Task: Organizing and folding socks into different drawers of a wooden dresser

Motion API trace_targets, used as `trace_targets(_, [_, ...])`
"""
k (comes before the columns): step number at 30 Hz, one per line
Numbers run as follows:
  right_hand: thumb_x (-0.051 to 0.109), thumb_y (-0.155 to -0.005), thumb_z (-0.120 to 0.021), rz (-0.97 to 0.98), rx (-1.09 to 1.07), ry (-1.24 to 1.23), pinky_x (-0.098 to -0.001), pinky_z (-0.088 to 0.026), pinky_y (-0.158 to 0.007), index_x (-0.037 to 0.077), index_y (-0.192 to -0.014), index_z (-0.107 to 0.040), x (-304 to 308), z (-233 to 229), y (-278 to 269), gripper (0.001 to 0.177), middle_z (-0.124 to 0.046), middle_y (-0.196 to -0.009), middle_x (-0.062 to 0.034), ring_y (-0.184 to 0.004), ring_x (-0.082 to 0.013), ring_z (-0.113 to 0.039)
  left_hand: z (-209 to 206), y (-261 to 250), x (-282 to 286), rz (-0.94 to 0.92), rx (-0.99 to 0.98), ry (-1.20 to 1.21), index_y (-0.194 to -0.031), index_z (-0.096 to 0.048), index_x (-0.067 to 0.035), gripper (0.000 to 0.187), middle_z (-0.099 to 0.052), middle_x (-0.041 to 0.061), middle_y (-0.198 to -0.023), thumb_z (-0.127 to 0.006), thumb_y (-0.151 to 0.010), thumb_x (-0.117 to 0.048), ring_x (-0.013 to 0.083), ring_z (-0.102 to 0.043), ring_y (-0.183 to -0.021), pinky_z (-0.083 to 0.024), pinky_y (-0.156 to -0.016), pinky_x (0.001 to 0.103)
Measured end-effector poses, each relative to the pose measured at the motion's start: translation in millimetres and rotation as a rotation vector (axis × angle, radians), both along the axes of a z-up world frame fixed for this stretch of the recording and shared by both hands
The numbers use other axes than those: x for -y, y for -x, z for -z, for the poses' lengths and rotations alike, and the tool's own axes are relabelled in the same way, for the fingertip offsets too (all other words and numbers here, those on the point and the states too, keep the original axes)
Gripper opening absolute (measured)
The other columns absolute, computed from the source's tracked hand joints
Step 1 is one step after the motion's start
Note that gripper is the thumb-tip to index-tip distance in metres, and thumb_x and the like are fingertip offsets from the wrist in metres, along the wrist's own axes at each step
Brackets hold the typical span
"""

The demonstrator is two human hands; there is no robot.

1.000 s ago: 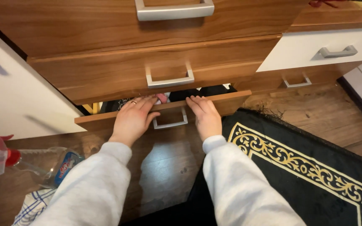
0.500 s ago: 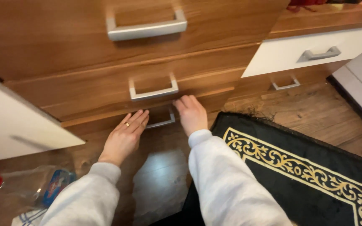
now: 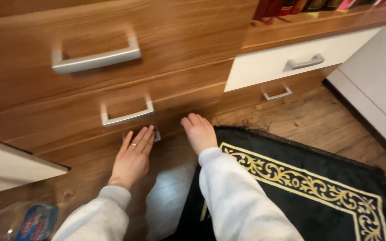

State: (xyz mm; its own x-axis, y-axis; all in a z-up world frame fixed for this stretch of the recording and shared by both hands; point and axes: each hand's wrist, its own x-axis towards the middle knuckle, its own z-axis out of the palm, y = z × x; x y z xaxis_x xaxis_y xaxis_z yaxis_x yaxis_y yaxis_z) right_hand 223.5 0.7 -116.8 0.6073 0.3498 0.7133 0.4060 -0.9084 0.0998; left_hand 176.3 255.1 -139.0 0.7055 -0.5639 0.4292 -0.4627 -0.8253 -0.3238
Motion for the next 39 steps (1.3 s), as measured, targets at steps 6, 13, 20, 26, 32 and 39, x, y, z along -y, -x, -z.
trace_targets(6, [0.021, -0.097, -0.060, 0.088, -0.051, 0.038, -0.0309, -0.054, -0.068, 0.019, -0.086, -0.059, 96.0, -20.4, 5.3, 0.011, -0.050, -0.079, -0.0003, -0.076, -0.0196, -0.061, -34.9, -22.2, 99.8, 0.180, -0.033, 0.122, -0.146, -0.049, -0.008, 0.075, -0.041, 0.006, -0.161, -0.064, -0.074, -0.018, 0.0197, -0.034, -0.151, -0.024, -0.127, 0.045])
trace_targets(13, [0.019, -0.088, -0.066, 0.209, -0.046, 0.064, -0.0319, -0.052, -0.069, 0.021, -0.086, -0.061, 211.1, -37.2, -2.9, 0.006, -0.050, -0.080, 0.0014, -0.077, -0.0193, -0.061, -84.8, -43.3, 221.0, 0.377, -0.008, 0.209, -0.143, -0.053, -0.010, 0.073, -0.049, 0.007, -0.154, -0.066, -0.072, -0.013, 0.0204, -0.039, -0.149, -0.027, -0.126, 0.042])
trace_targets(20, [0.018, -0.083, -0.067, 0.237, -0.118, 0.006, -0.0353, -0.051, -0.081, 0.016, -0.101, -0.068, 288.1, -78.7, -23.6, 0.017, -0.061, -0.102, -0.0047, -0.099, -0.0250, -0.064, -141.0, -83.0, 323.8, 0.347, 0.072, 0.256, -0.143, -0.054, -0.008, 0.074, -0.044, 0.010, -0.158, -0.072, -0.072, -0.010, 0.0255, -0.035, -0.151, -0.024, -0.126, 0.049])
trace_targets(26, [0.018, -0.077, -0.071, 0.344, -0.121, 0.030, -0.0369, -0.044, -0.095, 0.015, -0.117, -0.064, 345.6, -79.6, -54.7, 0.040, -0.056, -0.119, -0.0084, -0.119, -0.0270, -0.057, -162.9, -121.0, 396.8, 0.464, 0.025, 0.239, -0.139, -0.055, -0.007, 0.065, -0.044, 0.013, -0.157, -0.067, -0.075, -0.007, 0.0280, -0.033, -0.151, -0.023, -0.125, 0.050])
trace_targets(32, [0.021, -0.078, -0.069, 0.372, -0.359, 0.027, -0.0398, -0.041, -0.098, 0.015, -0.108, -0.064, 373.7, -55.3, -74.2, 0.031, -0.059, -0.114, -0.0056, -0.115, -0.0247, -0.057, -134.8, -152.8, 437.2, 0.534, 0.012, 0.199, -0.134, -0.057, -0.008, 0.064, -0.046, 0.014, -0.155, -0.069, -0.072, -0.007, 0.0286, -0.037, -0.149, -0.028, -0.125, 0.045])
trace_targets(39, [0.032, -0.082, -0.066, 0.345, -0.874, 0.199, -0.0480, -0.032, -0.101, 0.015, -0.129, -0.067, 361.4, -4.3, -87.2, 0.049, -0.055, -0.135, -0.0061, -0.128, -0.0250, -0.048, -101.6, -148.4, 446.9, 0.453, 0.164, 0.267, -0.140, -0.058, -0.010, 0.054, -0.039, 0.013, -0.161, -0.052, -0.086, -0.007, 0.0311, -0.043, -0.144, -0.040, -0.117, 0.047])
